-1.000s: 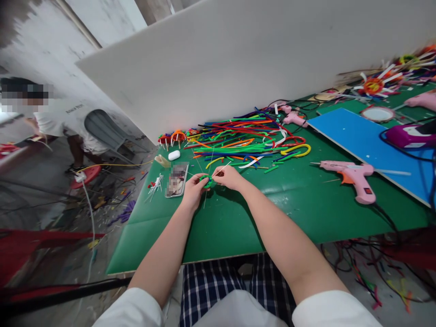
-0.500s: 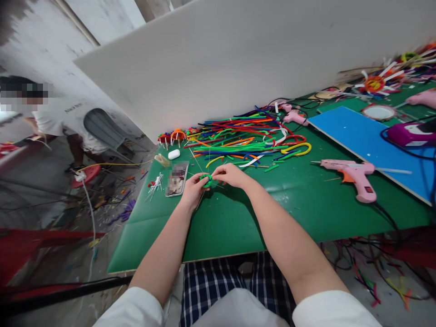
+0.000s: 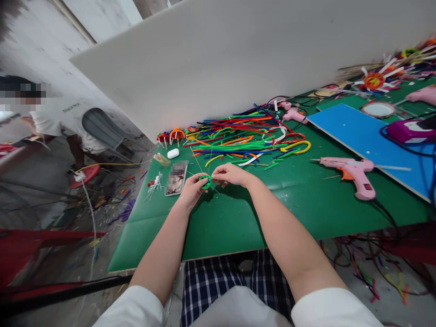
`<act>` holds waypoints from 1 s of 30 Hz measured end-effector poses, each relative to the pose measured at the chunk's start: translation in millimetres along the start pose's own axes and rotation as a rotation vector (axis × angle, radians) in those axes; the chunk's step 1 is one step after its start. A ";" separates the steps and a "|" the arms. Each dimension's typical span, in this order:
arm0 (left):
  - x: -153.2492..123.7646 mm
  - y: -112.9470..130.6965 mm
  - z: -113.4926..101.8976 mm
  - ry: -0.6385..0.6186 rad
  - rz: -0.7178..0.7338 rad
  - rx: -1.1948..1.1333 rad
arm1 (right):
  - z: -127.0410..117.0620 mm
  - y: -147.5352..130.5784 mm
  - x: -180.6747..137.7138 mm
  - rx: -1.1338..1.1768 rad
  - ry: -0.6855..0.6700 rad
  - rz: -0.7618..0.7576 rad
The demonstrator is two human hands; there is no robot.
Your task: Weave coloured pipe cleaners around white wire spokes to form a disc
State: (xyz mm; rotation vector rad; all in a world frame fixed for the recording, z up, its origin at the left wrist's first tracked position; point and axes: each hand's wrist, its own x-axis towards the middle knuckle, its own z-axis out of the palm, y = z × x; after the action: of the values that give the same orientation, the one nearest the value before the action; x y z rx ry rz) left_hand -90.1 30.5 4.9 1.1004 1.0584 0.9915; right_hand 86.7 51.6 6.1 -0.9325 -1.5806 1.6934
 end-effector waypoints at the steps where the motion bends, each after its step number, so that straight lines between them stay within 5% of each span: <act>1: -0.4 0.2 0.1 -0.002 -0.001 0.000 | -0.2 -0.4 -0.6 0.007 -0.002 -0.002; 22: -1.5 3.7 5.0 0.041 -0.024 -0.074 | 12.4 -0.8 5.5 -0.050 0.133 -0.122; 30: 1.4 -0.1 1.2 0.095 0.078 -0.037 | 21.2 -3.0 3.7 -0.353 0.305 -0.259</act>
State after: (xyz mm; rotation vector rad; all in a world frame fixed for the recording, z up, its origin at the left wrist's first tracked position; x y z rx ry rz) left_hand -88.7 31.6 4.7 1.0803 1.0755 1.1308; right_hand 66.9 43.4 9.4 -1.0470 -1.7301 1.0588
